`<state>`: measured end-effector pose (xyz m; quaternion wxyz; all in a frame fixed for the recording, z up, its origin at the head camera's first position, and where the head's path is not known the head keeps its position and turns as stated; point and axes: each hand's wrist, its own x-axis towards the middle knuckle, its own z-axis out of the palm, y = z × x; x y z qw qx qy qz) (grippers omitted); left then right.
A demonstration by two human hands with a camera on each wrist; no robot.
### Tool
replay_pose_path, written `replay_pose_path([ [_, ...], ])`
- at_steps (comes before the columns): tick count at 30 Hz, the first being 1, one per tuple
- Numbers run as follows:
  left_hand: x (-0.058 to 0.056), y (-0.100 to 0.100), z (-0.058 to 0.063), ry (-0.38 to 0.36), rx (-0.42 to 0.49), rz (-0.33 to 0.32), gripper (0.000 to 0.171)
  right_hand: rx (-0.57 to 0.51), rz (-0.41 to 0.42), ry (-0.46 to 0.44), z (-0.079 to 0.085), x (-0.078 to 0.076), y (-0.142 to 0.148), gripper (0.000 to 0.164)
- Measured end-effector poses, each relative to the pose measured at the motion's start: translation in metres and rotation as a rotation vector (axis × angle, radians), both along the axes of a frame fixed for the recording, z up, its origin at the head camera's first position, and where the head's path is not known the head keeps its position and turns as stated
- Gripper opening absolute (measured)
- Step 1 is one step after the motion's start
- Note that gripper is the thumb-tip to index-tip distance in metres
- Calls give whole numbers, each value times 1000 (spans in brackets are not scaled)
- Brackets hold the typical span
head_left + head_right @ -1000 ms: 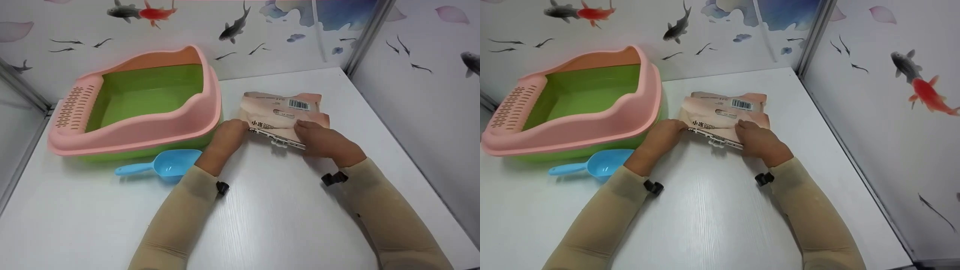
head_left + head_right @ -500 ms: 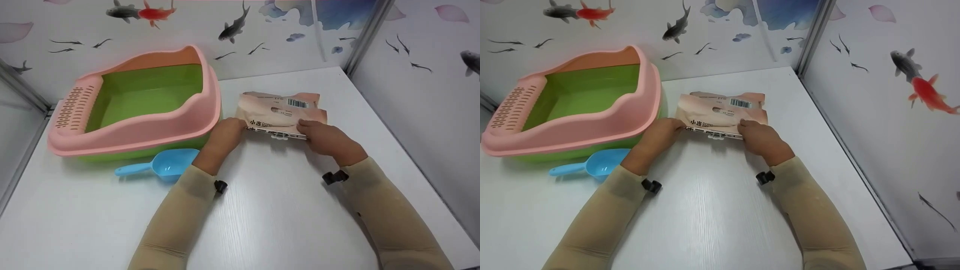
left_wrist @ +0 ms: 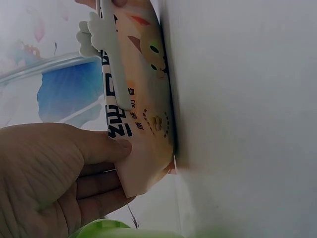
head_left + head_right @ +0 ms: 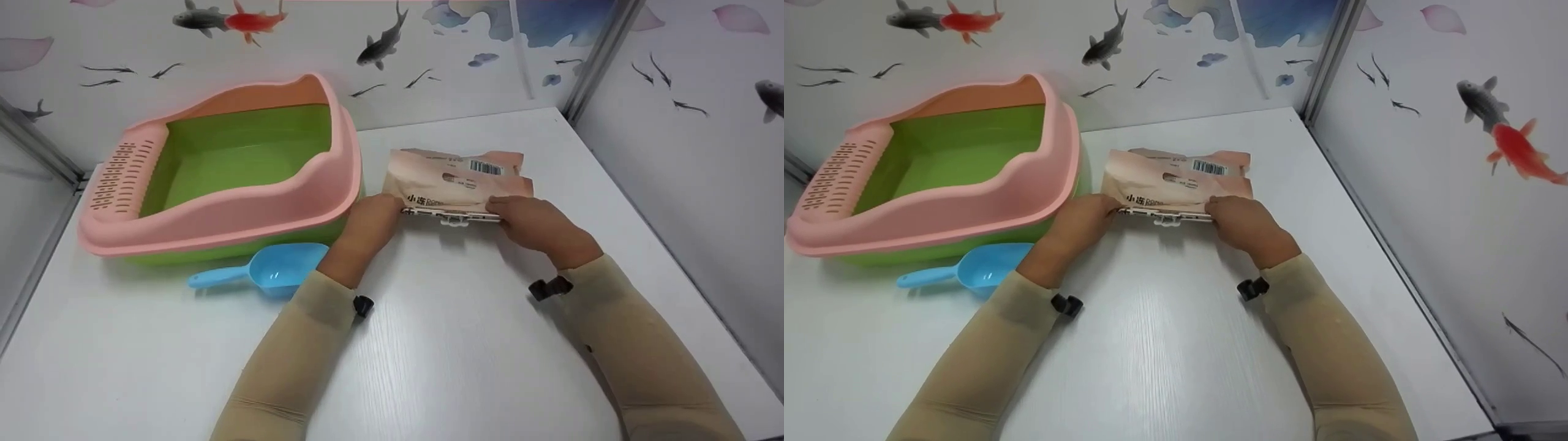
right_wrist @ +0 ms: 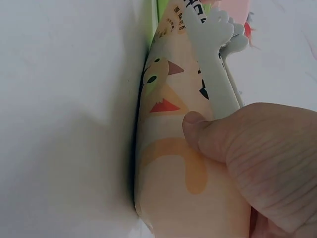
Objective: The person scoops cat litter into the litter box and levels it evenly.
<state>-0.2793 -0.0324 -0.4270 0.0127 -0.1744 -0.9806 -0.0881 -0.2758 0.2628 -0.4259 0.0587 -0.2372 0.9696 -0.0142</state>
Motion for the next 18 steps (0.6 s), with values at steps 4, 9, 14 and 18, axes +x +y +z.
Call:
replay_pose_path([
  [4, 3, 3, 0, 10, -5, -10, 19, -5, 8, 5, 1, 1, -4, 38],
  [9, 4, 4, -2, 75, -70, -34, 18, -38, 3, -6, 1, 1, -7, 32],
  [14, 4, 3, -2, 104, -108, -57, 18, -66, -19, -35, 1, 0, -7, 33],
  [18, 4, 3, -3, 118, -103, -58, 17, -82, -19, -38, 1, 0, -7, 33],
])
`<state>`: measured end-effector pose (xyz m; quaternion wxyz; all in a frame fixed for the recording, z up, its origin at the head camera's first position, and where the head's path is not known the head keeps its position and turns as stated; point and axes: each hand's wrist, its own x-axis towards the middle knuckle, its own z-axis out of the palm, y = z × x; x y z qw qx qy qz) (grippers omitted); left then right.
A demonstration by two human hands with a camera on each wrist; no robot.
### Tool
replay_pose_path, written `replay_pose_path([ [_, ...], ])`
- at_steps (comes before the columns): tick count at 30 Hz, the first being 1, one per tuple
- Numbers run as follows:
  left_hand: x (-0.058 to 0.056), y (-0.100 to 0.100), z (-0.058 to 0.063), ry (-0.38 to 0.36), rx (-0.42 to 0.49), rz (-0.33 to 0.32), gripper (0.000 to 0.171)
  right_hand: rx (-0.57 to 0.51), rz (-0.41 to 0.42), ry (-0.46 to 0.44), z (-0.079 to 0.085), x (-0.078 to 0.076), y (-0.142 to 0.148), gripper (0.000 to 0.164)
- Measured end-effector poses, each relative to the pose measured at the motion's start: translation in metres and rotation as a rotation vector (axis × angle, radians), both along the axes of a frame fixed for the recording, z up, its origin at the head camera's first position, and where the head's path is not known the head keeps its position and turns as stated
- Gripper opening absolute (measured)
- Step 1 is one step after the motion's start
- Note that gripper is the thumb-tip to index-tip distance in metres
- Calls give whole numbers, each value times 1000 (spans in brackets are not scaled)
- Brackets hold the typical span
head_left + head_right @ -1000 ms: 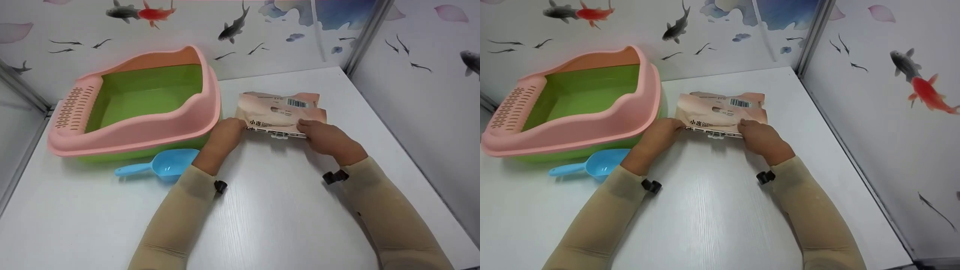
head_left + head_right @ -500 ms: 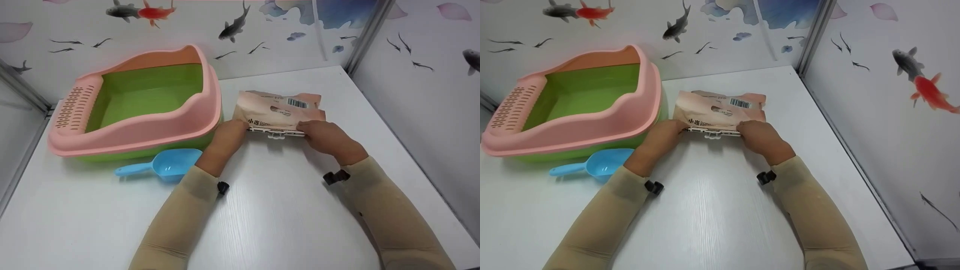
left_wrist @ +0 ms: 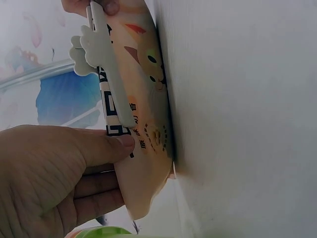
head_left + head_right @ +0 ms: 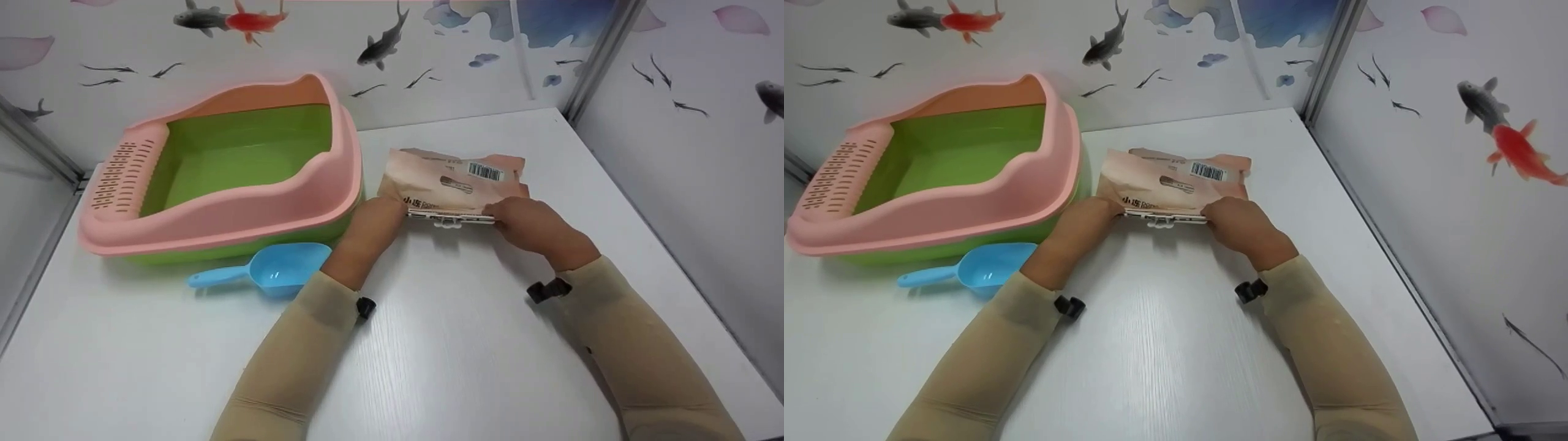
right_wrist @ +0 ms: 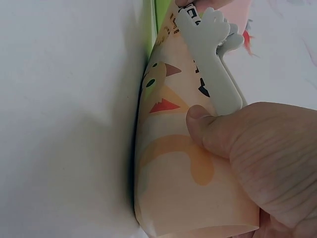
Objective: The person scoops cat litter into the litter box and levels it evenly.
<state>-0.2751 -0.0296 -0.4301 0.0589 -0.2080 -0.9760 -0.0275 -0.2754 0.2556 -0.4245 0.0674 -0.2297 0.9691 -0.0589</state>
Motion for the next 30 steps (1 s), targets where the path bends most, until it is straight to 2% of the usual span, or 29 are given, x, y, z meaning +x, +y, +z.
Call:
replay_pose_path([
  [4, 1, 1, -1, 7, 14, 9, 15, -17, 27, 28, 0, 2, 1, 30],
  [8, 4, 4, 1, -23, 51, -5, 18, -24, 39, 42, 0, 2, 1, 29],
  [11, 8, 8, 4, -50, 79, -27, 19, -23, 41, 42, 0, 2, 1, 29],
  [15, 14, 16, 7, -35, 118, -72, 20, -24, 46, 35, 0, 1, 1, 27],
  [18, 20, 23, 7, -30, 130, -117, 29, -29, 43, 31, 0, 0, 1, 24],
  [23, 28, 36, 8, -66, 96, -172, 44, -37, 42, 39, 1, 0, -1, 19],
  [30, 32, 47, 8, -44, 64, -204, 44, -35, 25, 52, 0, 2, -5, 16],
])
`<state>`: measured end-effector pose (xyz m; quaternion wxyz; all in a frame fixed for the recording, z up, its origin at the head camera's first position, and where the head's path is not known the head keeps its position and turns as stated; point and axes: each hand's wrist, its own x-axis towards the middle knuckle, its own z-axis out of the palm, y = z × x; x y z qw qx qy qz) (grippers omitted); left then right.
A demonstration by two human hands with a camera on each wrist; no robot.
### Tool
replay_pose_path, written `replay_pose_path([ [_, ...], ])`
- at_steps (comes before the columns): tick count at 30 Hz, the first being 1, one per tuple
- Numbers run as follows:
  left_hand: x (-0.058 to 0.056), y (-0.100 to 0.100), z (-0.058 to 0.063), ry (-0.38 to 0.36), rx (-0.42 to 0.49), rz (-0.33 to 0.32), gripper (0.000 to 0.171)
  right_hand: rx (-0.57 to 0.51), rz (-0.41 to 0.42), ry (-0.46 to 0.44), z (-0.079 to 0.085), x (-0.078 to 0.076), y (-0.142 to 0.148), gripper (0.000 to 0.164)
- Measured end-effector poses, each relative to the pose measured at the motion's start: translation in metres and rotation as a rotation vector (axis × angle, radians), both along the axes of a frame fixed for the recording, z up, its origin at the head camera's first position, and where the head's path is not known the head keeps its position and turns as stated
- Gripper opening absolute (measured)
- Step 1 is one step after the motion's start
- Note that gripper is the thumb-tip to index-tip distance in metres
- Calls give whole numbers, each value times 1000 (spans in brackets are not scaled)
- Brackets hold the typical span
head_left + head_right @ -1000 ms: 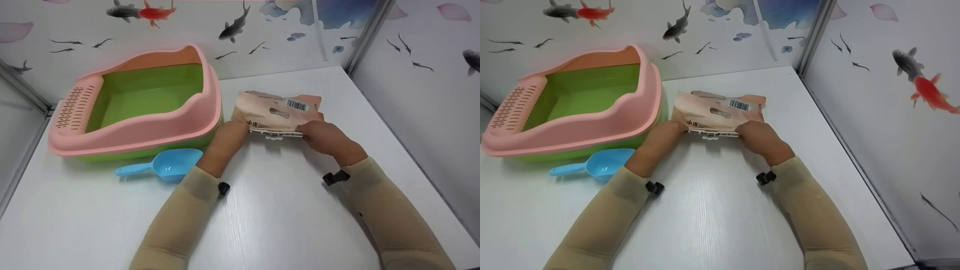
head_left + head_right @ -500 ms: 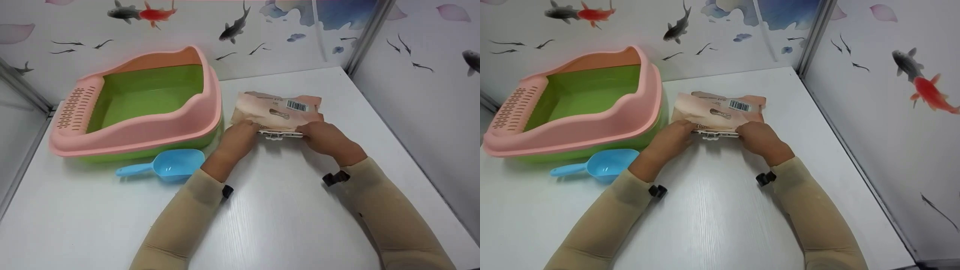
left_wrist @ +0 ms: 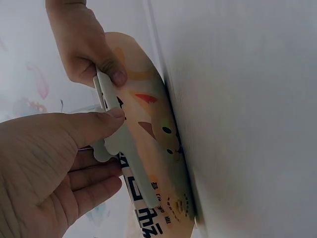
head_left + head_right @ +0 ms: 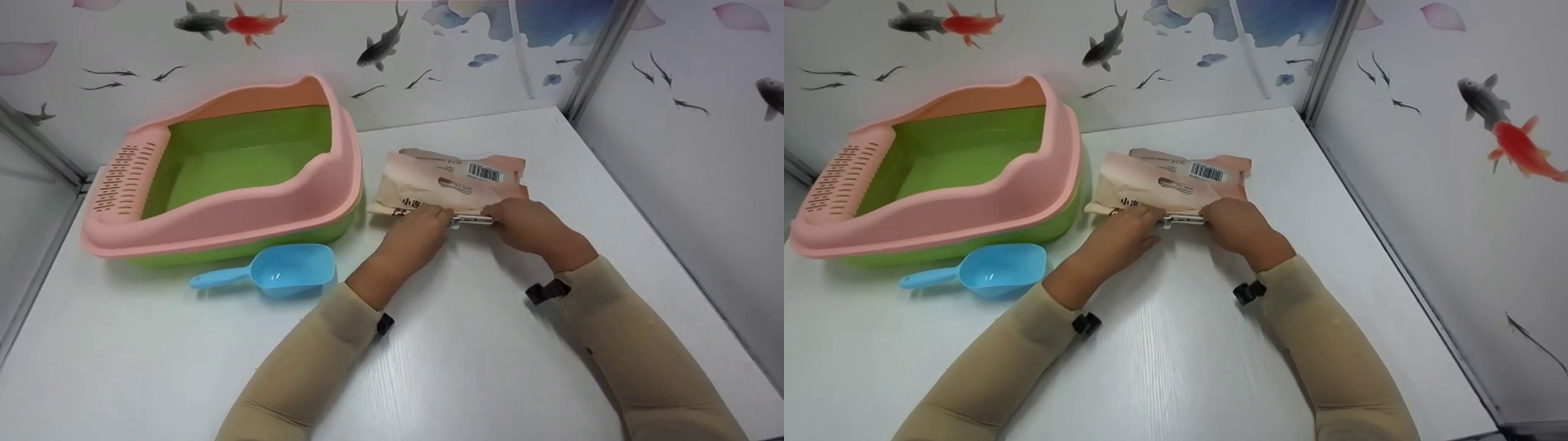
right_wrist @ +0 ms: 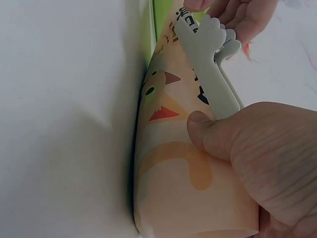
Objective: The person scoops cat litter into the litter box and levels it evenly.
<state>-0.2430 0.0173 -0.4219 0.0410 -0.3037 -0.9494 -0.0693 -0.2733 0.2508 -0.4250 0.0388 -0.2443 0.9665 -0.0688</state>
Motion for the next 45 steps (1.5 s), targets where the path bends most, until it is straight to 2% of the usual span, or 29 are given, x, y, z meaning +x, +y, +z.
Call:
replay_pose_path([
  [11, 2, 12, -1, 122, -59, -12, 30, 7, -45, -29, -1, 6, -7, 25],
  [18, 2, 12, -1, 108, -66, 0, 28, 17, -48, -46, 0, 7, -11, 20],
  [28, 1, 11, -1, 93, -76, -9, 25, 17, -44, -56, 0, 6, -12, 23],
  [36, 2, 10, 1, 62, -78, -16, 23, 18, 16, -5, -3, 6, -9, 16],
  [45, -1, 11, -1, 66, -73, -18, 22, 27, 10, -14, -3, 4, -9, 15],
])
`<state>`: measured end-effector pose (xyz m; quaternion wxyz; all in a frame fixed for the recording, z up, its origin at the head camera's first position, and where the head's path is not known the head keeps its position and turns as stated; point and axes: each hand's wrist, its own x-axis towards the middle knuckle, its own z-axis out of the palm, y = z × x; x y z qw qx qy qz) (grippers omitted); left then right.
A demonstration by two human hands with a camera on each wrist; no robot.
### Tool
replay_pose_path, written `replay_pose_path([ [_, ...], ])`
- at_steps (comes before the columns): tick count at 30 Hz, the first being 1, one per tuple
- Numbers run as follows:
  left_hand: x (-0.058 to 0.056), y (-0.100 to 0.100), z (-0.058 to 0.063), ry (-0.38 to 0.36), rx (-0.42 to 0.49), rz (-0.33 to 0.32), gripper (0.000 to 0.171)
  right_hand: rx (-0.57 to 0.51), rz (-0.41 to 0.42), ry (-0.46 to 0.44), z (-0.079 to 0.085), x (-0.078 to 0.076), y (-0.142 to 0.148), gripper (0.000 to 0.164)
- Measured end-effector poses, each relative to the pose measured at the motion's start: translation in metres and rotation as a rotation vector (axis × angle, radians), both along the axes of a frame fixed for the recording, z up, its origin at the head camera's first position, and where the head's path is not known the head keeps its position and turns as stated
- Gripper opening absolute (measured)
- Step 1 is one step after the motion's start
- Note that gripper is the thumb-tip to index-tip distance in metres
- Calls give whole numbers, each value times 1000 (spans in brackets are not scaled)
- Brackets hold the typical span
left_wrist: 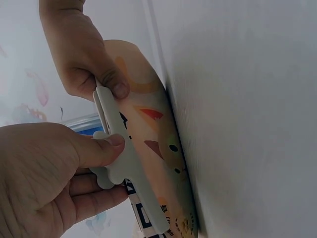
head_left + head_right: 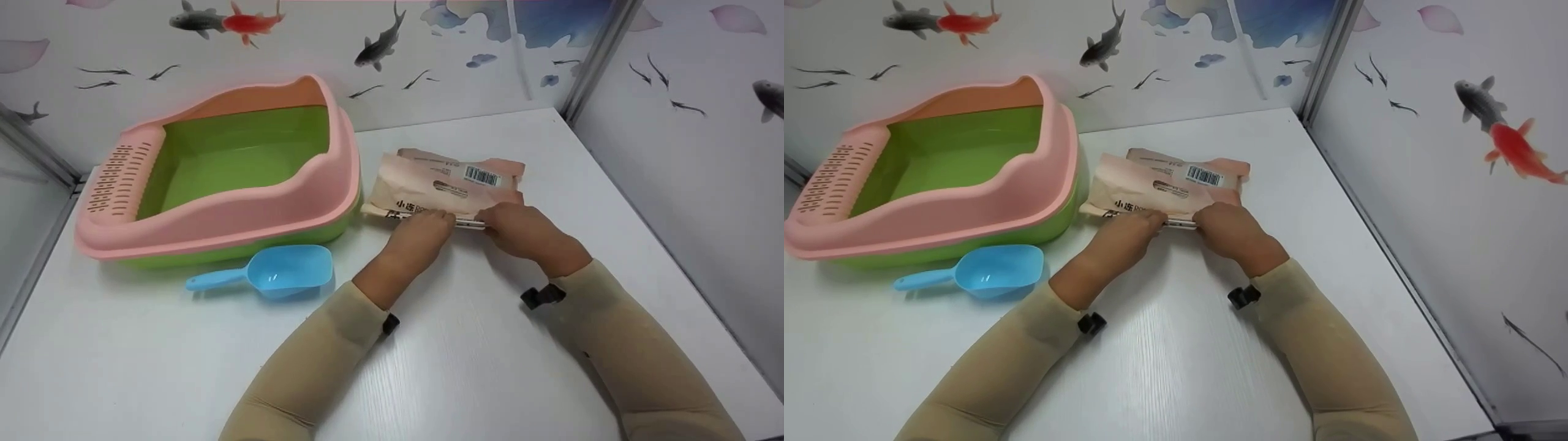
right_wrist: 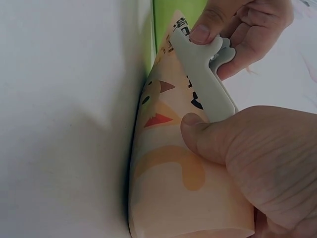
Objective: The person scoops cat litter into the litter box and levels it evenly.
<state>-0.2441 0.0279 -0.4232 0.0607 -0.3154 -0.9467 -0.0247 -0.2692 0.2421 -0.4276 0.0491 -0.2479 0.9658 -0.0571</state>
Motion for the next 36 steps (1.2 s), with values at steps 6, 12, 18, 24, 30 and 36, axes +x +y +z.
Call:
replay_pose_path([
  [6, 0, -1, 0, 20, 3, -12, 21, 12, -8, -18, 2, 0, 0, 15],
  [12, 2, -2, 3, 47, -12, -15, 19, 14, -12, -31, 3, 1, 1, 19],
  [18, 4, -7, 6, 45, -16, -15, 19, 1, -10, -31, 0, 1, 1, 20],
  [24, 7, -13, 8, 63, 8, -33, 20, 0, -2, -15, 1, 1, 0, 17],
  [30, 13, -22, 15, 32, 44, -53, 23, 8, -18, -35, 0, 0, 0, 21],
  [36, 24, -32, 22, -12, 32, -62, 28, 10, -44, -53, 0, 0, 0, 24],
])
